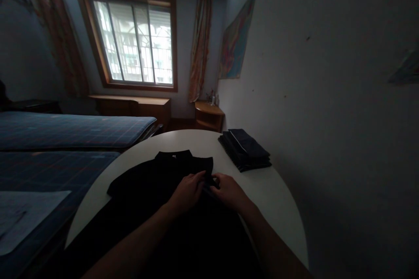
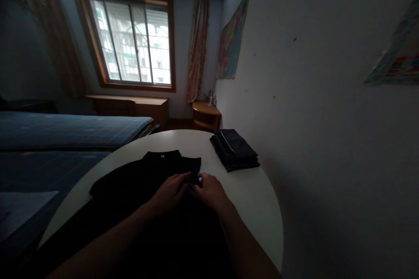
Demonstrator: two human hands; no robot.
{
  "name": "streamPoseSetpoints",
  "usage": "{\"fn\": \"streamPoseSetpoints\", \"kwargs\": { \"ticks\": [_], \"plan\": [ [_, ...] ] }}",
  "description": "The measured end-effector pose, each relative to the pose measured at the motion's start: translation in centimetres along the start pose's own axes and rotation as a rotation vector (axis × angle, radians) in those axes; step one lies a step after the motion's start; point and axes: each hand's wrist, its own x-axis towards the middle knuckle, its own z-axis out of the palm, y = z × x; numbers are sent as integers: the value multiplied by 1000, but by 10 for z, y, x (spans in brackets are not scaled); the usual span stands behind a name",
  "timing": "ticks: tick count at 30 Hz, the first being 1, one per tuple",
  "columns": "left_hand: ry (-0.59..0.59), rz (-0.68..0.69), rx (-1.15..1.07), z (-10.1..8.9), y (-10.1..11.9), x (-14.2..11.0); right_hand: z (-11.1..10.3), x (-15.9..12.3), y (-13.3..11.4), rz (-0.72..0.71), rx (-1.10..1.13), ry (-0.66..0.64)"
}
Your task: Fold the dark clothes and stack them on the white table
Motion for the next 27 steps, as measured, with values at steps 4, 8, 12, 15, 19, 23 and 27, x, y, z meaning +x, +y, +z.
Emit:
{"fn": "streamPoseSetpoints", "kwargs": {
  "ticks": [4, 8, 12, 15, 19, 23, 27],
  "plan": [
    [100, -136, -138, -2, -1, 4, 3, -9, -15, -150, 24, -2],
    [191, -215, -138, -7, -2, 6, 7, -15, -22, -259, 33, -89],
    [246, -245, -56, -10, -4, 6, 9, -19, -24, -312, -12, -188],
    [217, -329, -18, -10, -7, 6, 10, -19, -21, -394, 25, -262],
    [143, -396, 57, -11, -7, 6, 6, -19, -15, -452, 76, -299],
    [109, -352, 168, -14, -2, 5, -9, -29, -18, -349, 13, -305],
    [103, -319, 209, -16, 0, 4, -18, -48, -28, -221, -166, -270]
  ]
}}
